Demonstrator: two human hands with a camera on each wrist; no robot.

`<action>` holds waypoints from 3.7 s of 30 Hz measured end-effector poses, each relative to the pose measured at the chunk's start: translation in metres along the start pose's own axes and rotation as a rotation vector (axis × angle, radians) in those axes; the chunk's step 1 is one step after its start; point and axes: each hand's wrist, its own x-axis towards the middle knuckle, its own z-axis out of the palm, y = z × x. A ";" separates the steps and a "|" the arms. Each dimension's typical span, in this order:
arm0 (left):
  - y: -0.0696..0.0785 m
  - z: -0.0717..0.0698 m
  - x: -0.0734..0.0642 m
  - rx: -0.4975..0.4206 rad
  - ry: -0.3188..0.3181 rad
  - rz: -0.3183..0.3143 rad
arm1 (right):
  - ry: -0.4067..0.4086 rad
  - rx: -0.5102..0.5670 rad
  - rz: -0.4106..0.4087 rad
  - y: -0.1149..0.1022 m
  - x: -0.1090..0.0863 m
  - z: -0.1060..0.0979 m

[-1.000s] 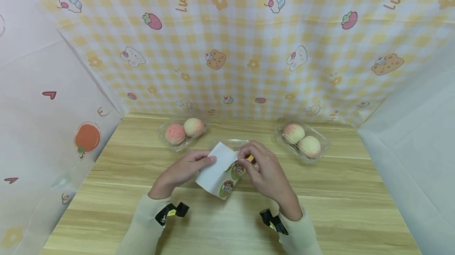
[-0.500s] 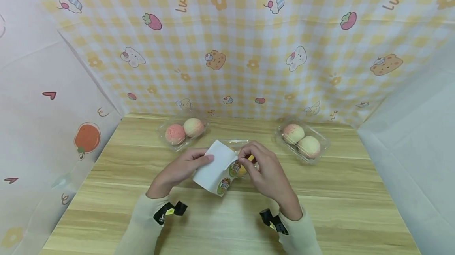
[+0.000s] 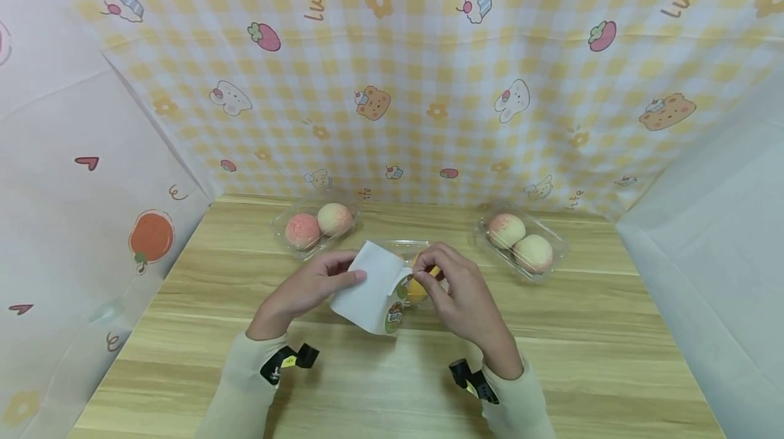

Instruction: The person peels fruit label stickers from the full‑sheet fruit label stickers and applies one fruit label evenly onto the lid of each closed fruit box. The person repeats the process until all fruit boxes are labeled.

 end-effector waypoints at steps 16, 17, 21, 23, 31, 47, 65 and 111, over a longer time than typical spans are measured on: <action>0.000 -0.009 -0.003 0.017 0.034 0.008 | 0.004 -0.002 -0.009 0.001 0.000 -0.001; 0.000 -0.009 -0.003 0.016 0.032 0.009 | 0.003 -0.002 -0.008 0.001 0.000 -0.001; 0.000 -0.011 -0.003 0.006 0.021 0.015 | 0.006 -0.005 -0.004 0.001 -0.001 0.000; 0.000 -0.011 -0.003 0.003 0.017 0.019 | 0.013 -0.008 -0.003 0.001 -0.001 0.000; 0.002 -0.014 -0.006 0.000 0.015 0.026 | 0.032 -0.005 -0.022 -0.001 0.001 -0.001; -0.013 -0.056 -0.026 0.151 0.015 0.008 | 0.032 -0.006 -0.030 -0.002 0.002 -0.001; -0.032 -0.107 -0.064 0.341 0.278 -0.352 | 0.033 0.002 -0.012 -0.001 0.002 0.001; -0.056 -0.123 -0.065 0.674 0.576 -0.680 | 0.009 -0.034 0.061 0.011 0.000 0.002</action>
